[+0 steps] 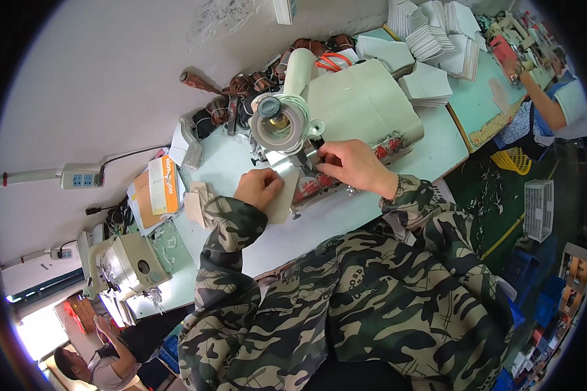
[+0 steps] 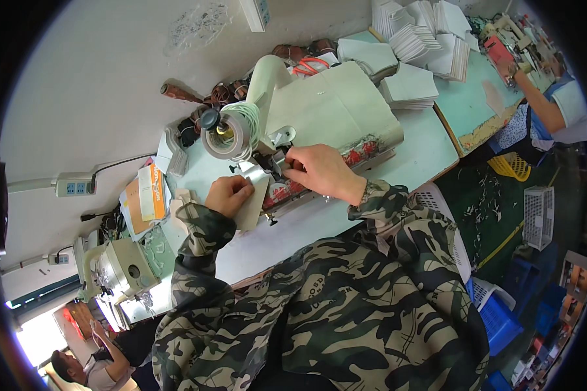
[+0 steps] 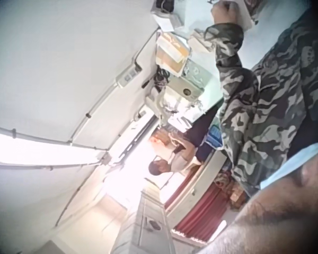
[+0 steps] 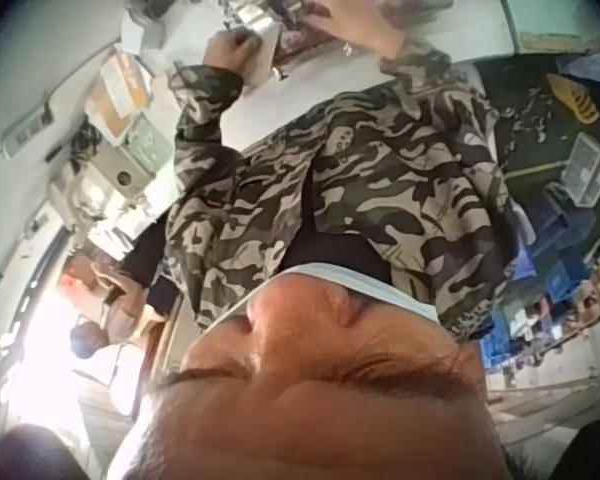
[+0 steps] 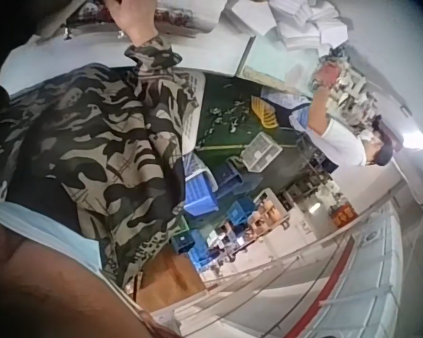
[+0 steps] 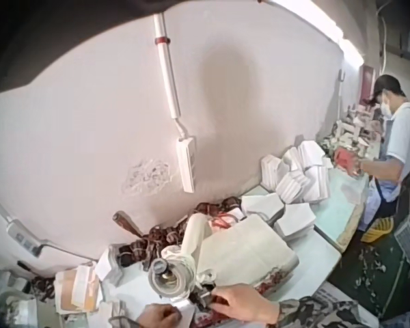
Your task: Thinning the edges of leather shoe components using a skiving machine and then stacking/counting them.
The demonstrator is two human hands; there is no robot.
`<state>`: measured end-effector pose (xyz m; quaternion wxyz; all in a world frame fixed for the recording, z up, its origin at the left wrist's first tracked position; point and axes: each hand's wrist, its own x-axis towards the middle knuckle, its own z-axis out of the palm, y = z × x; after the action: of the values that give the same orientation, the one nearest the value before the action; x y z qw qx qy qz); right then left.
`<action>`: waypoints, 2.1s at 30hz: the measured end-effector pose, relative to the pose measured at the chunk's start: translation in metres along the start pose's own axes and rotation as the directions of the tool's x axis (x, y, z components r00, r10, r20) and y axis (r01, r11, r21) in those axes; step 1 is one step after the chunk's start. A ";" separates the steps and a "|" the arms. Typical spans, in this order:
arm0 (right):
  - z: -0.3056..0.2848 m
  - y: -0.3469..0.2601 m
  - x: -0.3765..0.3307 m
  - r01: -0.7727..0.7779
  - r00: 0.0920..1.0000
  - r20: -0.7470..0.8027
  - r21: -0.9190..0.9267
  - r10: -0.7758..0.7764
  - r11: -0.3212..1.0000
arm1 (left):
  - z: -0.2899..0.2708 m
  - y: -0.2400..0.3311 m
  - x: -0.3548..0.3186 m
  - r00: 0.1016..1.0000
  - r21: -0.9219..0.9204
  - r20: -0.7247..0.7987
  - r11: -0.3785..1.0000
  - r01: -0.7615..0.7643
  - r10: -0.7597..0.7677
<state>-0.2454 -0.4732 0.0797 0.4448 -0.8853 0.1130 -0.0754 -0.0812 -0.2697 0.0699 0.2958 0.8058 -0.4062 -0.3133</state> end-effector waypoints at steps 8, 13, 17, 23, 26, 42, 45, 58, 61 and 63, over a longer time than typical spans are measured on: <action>-0.021 0.018 0.017 0.096 0.995 0.060 -0.317 -0.081 0.944 | 0.012 0.038 0.044 0.983 0.024 0.065 0.984 -0.176 0.174; -0.057 0.031 0.037 0.374 0.921 0.022 -0.322 -0.388 0.870 | 0.008 -0.045 0.013 0.943 0.261 -0.260 0.925 0.276 -0.208; -0.097 0.032 -0.003 0.117 0.986 -0.001 -0.708 -0.166 0.696 | 0.042 -0.111 -0.028 0.946 0.510 0.033 0.819 0.261 -0.322; -0.038 0.012 -0.044 0.056 0.995 -0.066 -0.267 -0.076 0.962 | 0.065 -0.088 -0.056 0.960 0.558 -0.187 0.782 0.278 -0.207; -0.012 0.011 -0.048 0.030 0.999 0.036 -0.080 -0.027 0.996 | 0.062 -0.105 -0.062 0.942 0.600 -0.317 0.792 0.111 0.108; -0.008 0.001 -0.002 0.151 0.984 -0.050 -0.271 -0.171 0.951 | 0.007 0.017 0.036 0.982 -0.120 0.160 0.990 -0.076 0.095; -0.020 0.025 0.005 0.080 0.993 -0.057 -0.271 -0.099 0.959 | 0.007 0.043 0.053 0.975 -0.100 0.179 0.989 -0.112 0.129; -0.064 0.009 -0.016 0.063 0.992 -0.097 -0.166 -0.080 0.984 | 0.047 -0.113 -0.058 0.945 0.542 -0.298 0.790 0.286 -0.137; -0.050 0.003 -0.017 0.026 1.000 0.005 -0.066 -0.026 0.997 | 0.049 -0.127 -0.062 0.918 0.477 -0.396 0.856 0.201 0.005; -0.047 0.003 -0.019 0.029 1.000 0.007 -0.022 -0.029 0.999 | 0.049 -0.134 -0.064 0.901 0.429 -0.431 0.891 0.150 0.055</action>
<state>-0.2750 -0.5058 0.1043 0.4343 -0.8919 0.0994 -0.0774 -0.0850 -0.1603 -0.0421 0.1749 0.9112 -0.3717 -0.0314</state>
